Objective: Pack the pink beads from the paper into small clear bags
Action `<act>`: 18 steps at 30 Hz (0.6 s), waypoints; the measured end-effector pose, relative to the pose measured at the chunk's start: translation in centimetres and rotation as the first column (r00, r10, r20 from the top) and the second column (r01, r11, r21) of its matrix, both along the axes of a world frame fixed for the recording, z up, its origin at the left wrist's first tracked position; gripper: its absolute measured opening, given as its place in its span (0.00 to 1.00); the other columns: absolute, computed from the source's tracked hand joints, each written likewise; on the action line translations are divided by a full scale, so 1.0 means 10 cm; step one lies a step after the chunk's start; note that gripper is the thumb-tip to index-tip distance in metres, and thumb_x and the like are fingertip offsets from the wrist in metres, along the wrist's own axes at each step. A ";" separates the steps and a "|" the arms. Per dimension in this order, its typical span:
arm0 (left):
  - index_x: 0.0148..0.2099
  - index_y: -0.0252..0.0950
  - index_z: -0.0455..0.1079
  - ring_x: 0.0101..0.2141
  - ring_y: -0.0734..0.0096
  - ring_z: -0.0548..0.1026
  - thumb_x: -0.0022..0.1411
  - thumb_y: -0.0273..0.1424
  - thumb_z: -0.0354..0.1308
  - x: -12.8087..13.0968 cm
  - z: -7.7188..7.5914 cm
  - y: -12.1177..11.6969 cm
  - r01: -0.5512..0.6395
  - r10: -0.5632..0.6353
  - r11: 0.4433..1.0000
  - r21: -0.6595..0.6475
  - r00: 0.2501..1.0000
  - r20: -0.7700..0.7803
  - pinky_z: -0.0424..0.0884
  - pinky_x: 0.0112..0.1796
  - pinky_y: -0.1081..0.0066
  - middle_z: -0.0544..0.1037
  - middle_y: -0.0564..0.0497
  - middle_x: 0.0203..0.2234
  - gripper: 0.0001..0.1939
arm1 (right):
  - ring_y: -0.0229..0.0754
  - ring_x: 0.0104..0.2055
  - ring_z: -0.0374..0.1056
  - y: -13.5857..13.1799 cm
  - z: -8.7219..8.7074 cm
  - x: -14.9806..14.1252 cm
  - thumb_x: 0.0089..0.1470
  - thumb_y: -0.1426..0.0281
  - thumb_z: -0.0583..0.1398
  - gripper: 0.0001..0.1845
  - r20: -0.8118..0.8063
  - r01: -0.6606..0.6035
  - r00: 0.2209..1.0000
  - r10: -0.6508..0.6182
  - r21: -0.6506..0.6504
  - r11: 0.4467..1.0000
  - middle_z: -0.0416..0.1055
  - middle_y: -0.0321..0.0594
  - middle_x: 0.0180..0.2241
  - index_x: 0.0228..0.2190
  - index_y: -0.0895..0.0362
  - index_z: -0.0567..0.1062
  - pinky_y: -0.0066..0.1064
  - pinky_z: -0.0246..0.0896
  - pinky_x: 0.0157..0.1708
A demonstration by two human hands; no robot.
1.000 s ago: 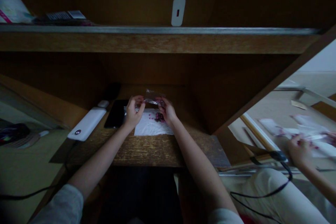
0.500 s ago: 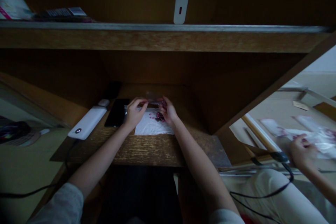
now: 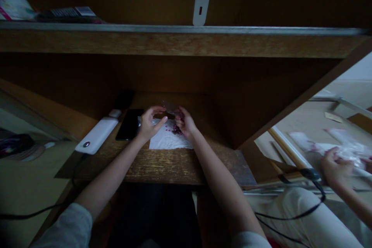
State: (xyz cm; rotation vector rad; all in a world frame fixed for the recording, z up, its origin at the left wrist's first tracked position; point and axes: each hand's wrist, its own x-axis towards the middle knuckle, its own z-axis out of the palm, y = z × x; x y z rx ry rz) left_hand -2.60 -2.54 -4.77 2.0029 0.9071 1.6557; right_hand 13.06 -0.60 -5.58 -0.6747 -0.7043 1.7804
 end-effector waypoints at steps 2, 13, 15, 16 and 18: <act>0.42 0.35 0.67 0.39 0.68 0.73 0.53 0.30 0.60 0.00 -0.01 0.01 0.015 -0.015 1.000 -0.012 1.000 0.014 0.70 0.40 0.67 0.74 0.46 0.38 0.13 | 0.26 0.11 0.35 0.00 0.00 0.00 0.49 0.61 0.59 0.14 -0.010 -0.004 1.000 0.004 -0.016 1.000 0.49 0.24 0.11 0.22 0.57 0.62 0.21 0.29 0.09; 0.42 0.36 0.66 0.34 0.71 0.73 0.54 0.36 0.59 -0.02 0.05 0.01 0.154 -0.128 0.983 -0.098 0.965 0.228 0.70 0.38 0.69 0.73 0.48 0.35 0.14 | 0.26 0.12 0.36 0.04 -0.01 0.04 0.48 0.63 0.59 0.15 -0.030 0.082 0.996 -0.083 -0.039 0.996 0.49 0.24 0.12 0.22 0.56 0.58 0.20 0.29 0.09; 0.42 0.37 0.65 0.30 0.74 0.73 0.56 0.39 0.56 -0.04 0.07 0.04 0.159 -0.104 0.975 -0.153 0.943 0.316 0.70 0.34 0.71 0.73 0.49 0.35 0.15 | 0.26 0.12 0.36 0.04 -0.01 0.05 0.47 0.64 0.59 0.15 -0.010 0.076 0.997 -0.076 -0.034 0.997 0.48 0.24 0.12 0.21 0.56 0.58 0.21 0.29 0.10; 0.42 0.38 0.64 0.29 0.75 0.73 0.57 0.41 0.54 -0.05 0.08 0.06 0.139 -0.062 0.972 -0.191 0.930 0.361 0.70 0.32 0.72 0.73 0.49 0.35 0.14 | 0.26 0.12 0.36 0.04 0.00 0.05 0.47 0.65 0.59 0.15 0.000 0.066 0.998 -0.066 -0.030 0.997 0.48 0.24 0.12 0.21 0.56 0.57 0.21 0.29 0.10; 0.41 0.38 0.64 0.26 0.77 0.72 0.59 0.42 0.50 -0.09 0.09 0.13 0.080 0.058 0.951 -0.298 0.902 0.428 0.69 0.29 0.74 0.73 0.51 0.33 0.13 | 0.26 0.12 0.36 0.03 0.01 0.05 0.46 0.67 0.60 0.14 0.021 0.028 0.999 -0.027 -0.025 0.999 0.47 0.24 0.12 0.20 0.56 0.57 0.21 0.29 0.10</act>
